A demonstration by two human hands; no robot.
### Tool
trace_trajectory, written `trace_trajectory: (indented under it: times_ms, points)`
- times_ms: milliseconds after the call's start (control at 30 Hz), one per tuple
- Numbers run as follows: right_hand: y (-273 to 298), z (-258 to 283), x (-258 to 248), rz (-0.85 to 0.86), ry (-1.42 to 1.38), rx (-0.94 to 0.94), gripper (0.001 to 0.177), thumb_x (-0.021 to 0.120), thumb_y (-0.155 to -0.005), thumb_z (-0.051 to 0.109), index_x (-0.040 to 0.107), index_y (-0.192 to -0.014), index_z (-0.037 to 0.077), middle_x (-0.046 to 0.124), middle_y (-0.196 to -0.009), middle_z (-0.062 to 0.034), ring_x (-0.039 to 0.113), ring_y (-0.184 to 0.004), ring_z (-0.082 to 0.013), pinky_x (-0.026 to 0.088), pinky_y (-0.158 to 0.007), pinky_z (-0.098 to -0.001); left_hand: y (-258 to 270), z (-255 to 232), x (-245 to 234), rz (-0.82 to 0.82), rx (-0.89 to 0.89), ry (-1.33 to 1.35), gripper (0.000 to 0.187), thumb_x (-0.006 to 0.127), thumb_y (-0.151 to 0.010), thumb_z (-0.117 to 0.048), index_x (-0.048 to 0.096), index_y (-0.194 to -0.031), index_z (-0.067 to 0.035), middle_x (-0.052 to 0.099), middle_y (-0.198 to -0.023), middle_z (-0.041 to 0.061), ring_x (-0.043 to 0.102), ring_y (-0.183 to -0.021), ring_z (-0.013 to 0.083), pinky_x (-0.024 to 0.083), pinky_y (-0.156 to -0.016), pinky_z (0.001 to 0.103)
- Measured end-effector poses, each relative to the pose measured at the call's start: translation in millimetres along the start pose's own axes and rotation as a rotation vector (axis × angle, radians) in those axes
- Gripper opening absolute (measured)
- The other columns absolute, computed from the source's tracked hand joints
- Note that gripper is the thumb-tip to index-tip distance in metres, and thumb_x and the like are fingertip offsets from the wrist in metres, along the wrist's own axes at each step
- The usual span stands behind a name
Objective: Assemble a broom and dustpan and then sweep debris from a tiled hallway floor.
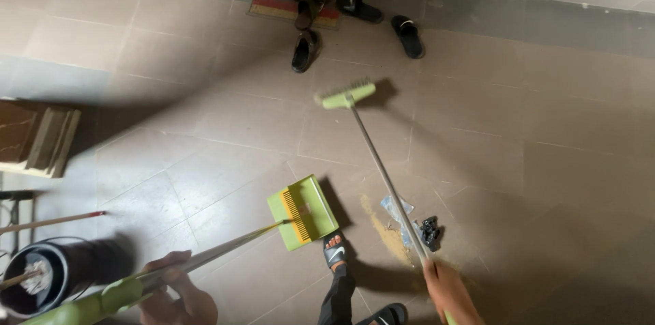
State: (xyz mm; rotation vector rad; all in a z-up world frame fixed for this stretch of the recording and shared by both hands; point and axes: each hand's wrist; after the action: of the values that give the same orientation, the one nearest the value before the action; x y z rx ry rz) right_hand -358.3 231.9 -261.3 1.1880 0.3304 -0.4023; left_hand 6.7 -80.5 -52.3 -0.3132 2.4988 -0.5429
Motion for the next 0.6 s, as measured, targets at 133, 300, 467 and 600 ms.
trace_trajectory:
  times_ms: [133, 300, 467, 600]
  points:
    - [-95.5, 119.1, -18.5, 0.012, 0.053, -0.017, 0.056, 0.030, -0.107, 0.049, 0.062, -0.097, 0.003, 0.062, -0.059, -0.0088, 0.060, -0.041, -0.0269, 0.058, -0.043, -0.0452, 6.1, -31.2, -11.3, 0.011, -0.056, -0.037, 0.025, 0.046, -0.121, -0.025, 0.048, -0.124, 0.000, 0.070, -0.095, 0.015, 0.073, -0.089, 0.0229, 0.061, -0.090, 0.038]
    - [-105.6, 177.8, -24.4, 0.042, 0.236, 0.011, 0.065, 0.027, -0.112, 0.048, 0.062, -0.097, -0.005, 0.061, -0.063, -0.0130, 0.062, -0.049, -0.0256, 0.059, -0.067, -0.0477, 20.1, -36.2, -26.6, 0.020, -0.032, -0.076, 0.025, 0.048, -0.118, -0.023, 0.053, -0.111, 0.000, 0.071, -0.096, 0.017, 0.074, -0.095, 0.0253, 0.061, -0.091, 0.040]
    - [-116.1, 27.3, 14.6, 0.105, 0.545, -0.127, 0.038, 0.037, -0.104, 0.028, 0.059, -0.124, 0.003, 0.076, -0.076, -0.0211, 0.073, -0.052, -0.0320, 0.061, -0.061, -0.0502, 27.9, -44.8, -39.1, -0.010, -0.004, -0.026, 0.026, 0.048, -0.118, -0.025, 0.052, -0.111, 0.000, 0.071, -0.096, 0.016, 0.073, -0.089, 0.0227, 0.060, -0.084, 0.036]
    - [-70.7, -139.6, 56.2, 0.004, 0.667, -0.160, 0.043, 0.036, -0.106, 0.035, 0.065, -0.121, 0.008, 0.075, -0.097, -0.0150, 0.075, -0.057, -0.0265, 0.067, -0.055, -0.0410, 32.8, -47.2, -48.3, -0.015, 0.076, -0.013, 0.021, 0.049, -0.119, -0.022, 0.049, -0.115, -0.002, 0.071, -0.096, 0.015, 0.073, -0.089, 0.0217, 0.057, -0.082, 0.034]
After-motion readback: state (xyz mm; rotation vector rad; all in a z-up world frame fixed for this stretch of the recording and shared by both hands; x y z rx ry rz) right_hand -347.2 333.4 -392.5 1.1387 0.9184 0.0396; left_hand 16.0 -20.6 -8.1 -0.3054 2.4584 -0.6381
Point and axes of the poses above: each hand's wrist, its own y-axis away from the middle knuckle, its own x-axis out of the palm, z = x × y
